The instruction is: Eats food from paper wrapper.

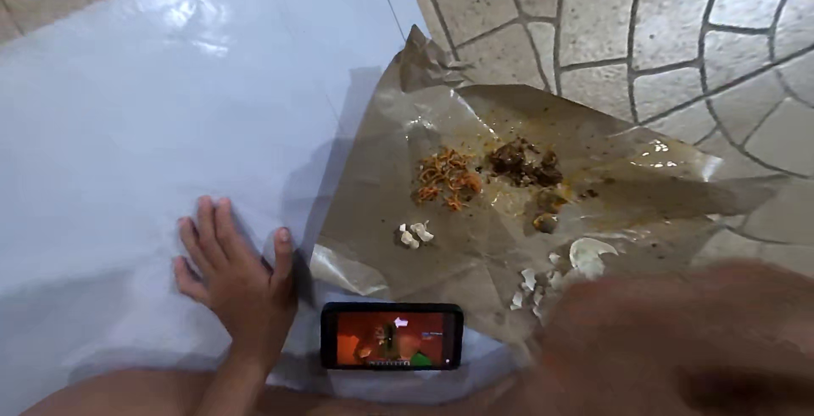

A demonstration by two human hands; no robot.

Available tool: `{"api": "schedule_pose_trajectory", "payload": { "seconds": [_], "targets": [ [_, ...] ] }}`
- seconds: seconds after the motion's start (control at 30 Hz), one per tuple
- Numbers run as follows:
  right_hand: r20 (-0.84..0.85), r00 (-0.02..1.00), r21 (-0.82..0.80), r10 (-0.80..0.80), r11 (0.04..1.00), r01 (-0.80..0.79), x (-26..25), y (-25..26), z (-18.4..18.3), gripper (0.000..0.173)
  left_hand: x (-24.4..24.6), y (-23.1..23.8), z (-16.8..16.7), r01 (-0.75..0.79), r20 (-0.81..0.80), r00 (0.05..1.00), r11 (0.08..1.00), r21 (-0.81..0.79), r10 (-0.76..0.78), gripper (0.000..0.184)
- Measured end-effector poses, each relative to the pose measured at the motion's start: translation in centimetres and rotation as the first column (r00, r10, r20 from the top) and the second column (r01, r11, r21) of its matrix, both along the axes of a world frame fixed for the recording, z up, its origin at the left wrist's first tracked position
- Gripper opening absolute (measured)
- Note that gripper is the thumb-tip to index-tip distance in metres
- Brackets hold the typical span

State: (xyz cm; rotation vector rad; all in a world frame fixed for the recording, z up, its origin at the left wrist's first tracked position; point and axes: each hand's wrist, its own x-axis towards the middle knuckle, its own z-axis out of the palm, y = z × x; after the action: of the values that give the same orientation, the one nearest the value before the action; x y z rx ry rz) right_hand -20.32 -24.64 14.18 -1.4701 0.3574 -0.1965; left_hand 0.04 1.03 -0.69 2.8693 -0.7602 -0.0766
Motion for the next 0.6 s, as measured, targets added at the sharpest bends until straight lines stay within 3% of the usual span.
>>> {"api": "schedule_pose_trajectory", "payload": {
  "seconds": [0.07, 0.17, 0.33, 0.47, 0.53, 0.6],
  "targets": [
    [-0.168, 0.984, -0.412, -0.052, 0.911, -0.022, 2.1, 0.3, -4.2, 0.013, -0.1, 0.0, 0.1, -0.004, -0.012, 1.000, 1.000, -0.007, 0.004, 0.084],
    [-0.305, 0.952, -0.676, -0.019, 0.708, -0.202, 4.0, 1.7, -8.2, 0.015, -0.2, -0.1, 0.2, -0.015, -0.026, 1.000, 1.000, -0.024, 0.015, 0.083],
    [-0.363, 0.889, -0.764, 0.277, 0.457, -0.455, 5.8, 1.7, -9.8, 0.022, -0.2, -0.1, 0.0, -0.013, -0.010, 1.000, 0.999, -0.039, 0.013, 0.078],
    [-0.421, 0.853, -0.792, 0.309, 0.334, -0.511, 5.9, 2.6, -9.3, 0.016, -0.2, -0.3, 0.0, -0.021, -0.008, 1.000, 0.999, -0.033, 0.020, 0.075],
    [-0.441, 0.848, -0.777, 0.293, 0.349, -0.524, 5.8, 2.7, -9.3, 0.014, -0.2, -0.3, 0.1, -0.022, -0.036, 0.999, 0.999, -0.030, 0.021, 0.074],
    [-0.425, 0.867, -0.740, 0.261, 0.452, -0.499, 5.3, 2.3, -9.1, 0.014, -0.3, -0.3, 0.3, -0.020, -0.048, 0.999, 0.999, -0.043, 0.018, 0.075]
  ]
}}
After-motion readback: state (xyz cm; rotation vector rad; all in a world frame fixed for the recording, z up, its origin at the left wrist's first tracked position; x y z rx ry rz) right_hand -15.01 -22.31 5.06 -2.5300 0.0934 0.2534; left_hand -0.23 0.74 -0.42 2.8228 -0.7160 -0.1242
